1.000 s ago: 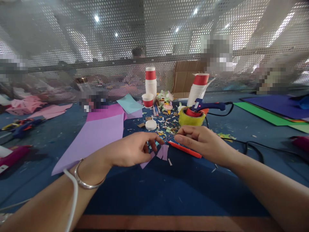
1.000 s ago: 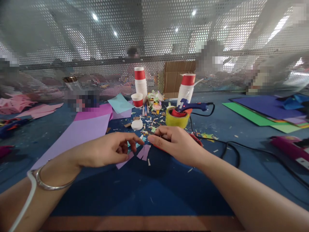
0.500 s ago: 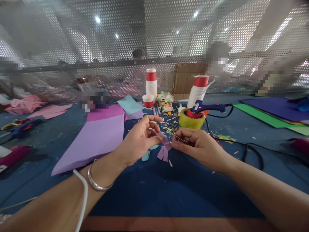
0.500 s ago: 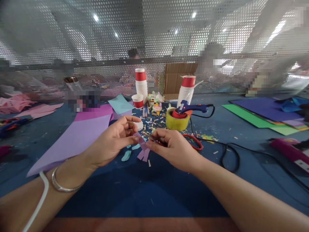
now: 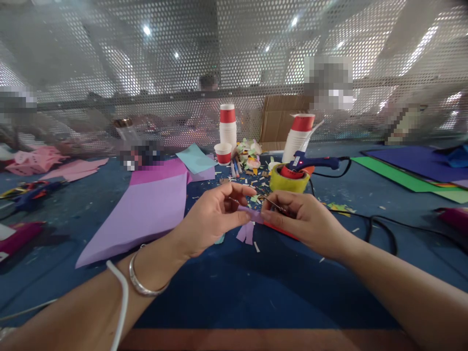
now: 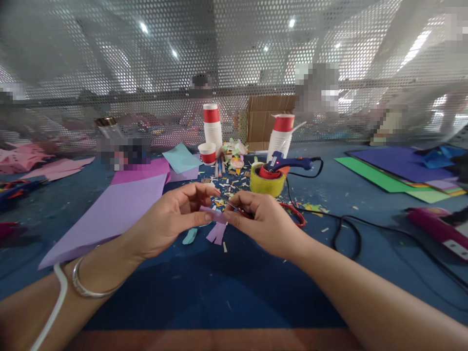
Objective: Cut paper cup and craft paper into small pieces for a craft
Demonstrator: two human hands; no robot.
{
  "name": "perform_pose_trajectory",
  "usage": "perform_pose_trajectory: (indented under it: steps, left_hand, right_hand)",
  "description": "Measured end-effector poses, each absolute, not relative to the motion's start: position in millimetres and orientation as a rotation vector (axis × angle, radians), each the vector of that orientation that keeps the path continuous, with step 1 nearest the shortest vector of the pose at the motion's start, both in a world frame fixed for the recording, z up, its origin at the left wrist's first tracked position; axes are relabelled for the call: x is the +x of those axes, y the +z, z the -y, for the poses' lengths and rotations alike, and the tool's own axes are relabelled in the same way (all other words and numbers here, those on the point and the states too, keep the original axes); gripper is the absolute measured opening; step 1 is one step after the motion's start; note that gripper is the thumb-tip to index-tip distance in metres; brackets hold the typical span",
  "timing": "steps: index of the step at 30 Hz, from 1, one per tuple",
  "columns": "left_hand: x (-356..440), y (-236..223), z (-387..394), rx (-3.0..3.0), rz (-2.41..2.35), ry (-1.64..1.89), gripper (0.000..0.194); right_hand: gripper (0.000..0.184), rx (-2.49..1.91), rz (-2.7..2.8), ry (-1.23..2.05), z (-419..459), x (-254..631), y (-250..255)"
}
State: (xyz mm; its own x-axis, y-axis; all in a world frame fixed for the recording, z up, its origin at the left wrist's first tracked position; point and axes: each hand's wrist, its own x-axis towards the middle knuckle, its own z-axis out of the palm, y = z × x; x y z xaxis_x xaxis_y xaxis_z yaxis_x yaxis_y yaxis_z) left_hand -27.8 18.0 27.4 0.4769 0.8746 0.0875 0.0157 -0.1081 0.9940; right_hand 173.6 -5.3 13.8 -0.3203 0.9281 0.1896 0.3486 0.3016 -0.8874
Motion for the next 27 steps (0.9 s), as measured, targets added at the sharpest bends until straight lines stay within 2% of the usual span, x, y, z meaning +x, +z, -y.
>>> perform_pose_trajectory:
  steps: [3,9,16,22,27]
  left_hand:
    - [-28.3,26.3,-18.9,1.589,-0.866,0.726,0.020]
    - [-29.3,24.5,-19.5,1.786,-0.955,0.625,0.018]
    - [-27.8,30.7,-19.2,1.662,-0.965,0.836,0.021]
    - [-26.1,33.4,-17.7,1.583,-0.912,0.943,0.015]
    - [-25.3,31.6,-16.7,1.571,-0.884,0.935,0.013]
  right_hand:
    - [0.029,-1.154,1.922,0.912,4.3,174.4,10.2]
    - [0.029,-1.174,1.972,0.882,4.0,174.3,7.5]
    - [0.042,-1.155,1.837,0.884,5.2,176.6,9.8]
    - [0.038,-1.214,1.945,0.733,3.4,178.3,6.4]
    - [0.039,-1.224,1.972,0.746,4.4,176.4,8.4]
